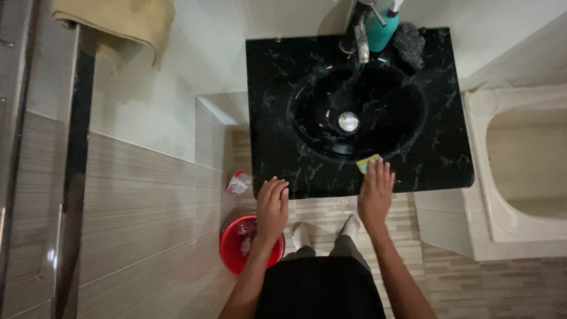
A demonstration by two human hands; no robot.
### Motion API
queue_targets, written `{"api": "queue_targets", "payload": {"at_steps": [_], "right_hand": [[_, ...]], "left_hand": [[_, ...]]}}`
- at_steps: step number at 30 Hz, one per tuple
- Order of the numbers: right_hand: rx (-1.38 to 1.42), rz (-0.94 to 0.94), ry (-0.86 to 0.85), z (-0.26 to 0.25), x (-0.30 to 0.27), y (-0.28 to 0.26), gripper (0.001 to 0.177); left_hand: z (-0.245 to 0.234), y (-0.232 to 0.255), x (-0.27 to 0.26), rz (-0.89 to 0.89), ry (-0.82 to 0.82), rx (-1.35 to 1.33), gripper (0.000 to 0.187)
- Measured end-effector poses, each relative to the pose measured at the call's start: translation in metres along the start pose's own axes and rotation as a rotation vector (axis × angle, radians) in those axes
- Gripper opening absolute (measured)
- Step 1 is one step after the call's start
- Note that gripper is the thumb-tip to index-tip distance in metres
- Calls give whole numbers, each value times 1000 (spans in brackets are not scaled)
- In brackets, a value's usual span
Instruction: The person cleans a black marble bathroom sink using a yellow sponge. They wipe the faucet, the sink basin, and the surrounding countertop, repeatedly rinsing the sponge under running water.
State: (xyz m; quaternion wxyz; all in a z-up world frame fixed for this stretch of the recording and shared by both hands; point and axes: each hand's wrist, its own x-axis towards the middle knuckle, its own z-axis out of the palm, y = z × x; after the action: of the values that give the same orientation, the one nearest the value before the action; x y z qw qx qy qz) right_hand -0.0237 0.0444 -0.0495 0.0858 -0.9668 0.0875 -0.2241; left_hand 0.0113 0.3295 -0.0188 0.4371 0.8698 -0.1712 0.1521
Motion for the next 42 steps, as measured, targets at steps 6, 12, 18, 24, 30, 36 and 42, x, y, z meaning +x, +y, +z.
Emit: {"api": "queue_targets", "payload": {"at_steps": [6,12,18,24,30,36,42], "right_hand": [[292,-188,13,12,-6,-81,55],[296,-208,-195,-2,-19,-83,58],[77,-88,-78,-10,-22,29,61],[81,190,105,-50,-11,156,50],[100,48,66,-33,-16,149,54],[291,-61,-115,-35,-34,109,60],[187,-41,-68,-43,-6,179,58]], "left_hand": [[12,14,1,14,-13,-6,21],[29,29,1,12,-34,-7,22],[60,51,1,-7,-73,-12,23],[100,83,2,41,-100,-22,23],[139,116,-2,41,-106,-14,24],[171,154,-1,-5,-100,-15,23],[188,177,-5,-49,-106,22,24]]}}
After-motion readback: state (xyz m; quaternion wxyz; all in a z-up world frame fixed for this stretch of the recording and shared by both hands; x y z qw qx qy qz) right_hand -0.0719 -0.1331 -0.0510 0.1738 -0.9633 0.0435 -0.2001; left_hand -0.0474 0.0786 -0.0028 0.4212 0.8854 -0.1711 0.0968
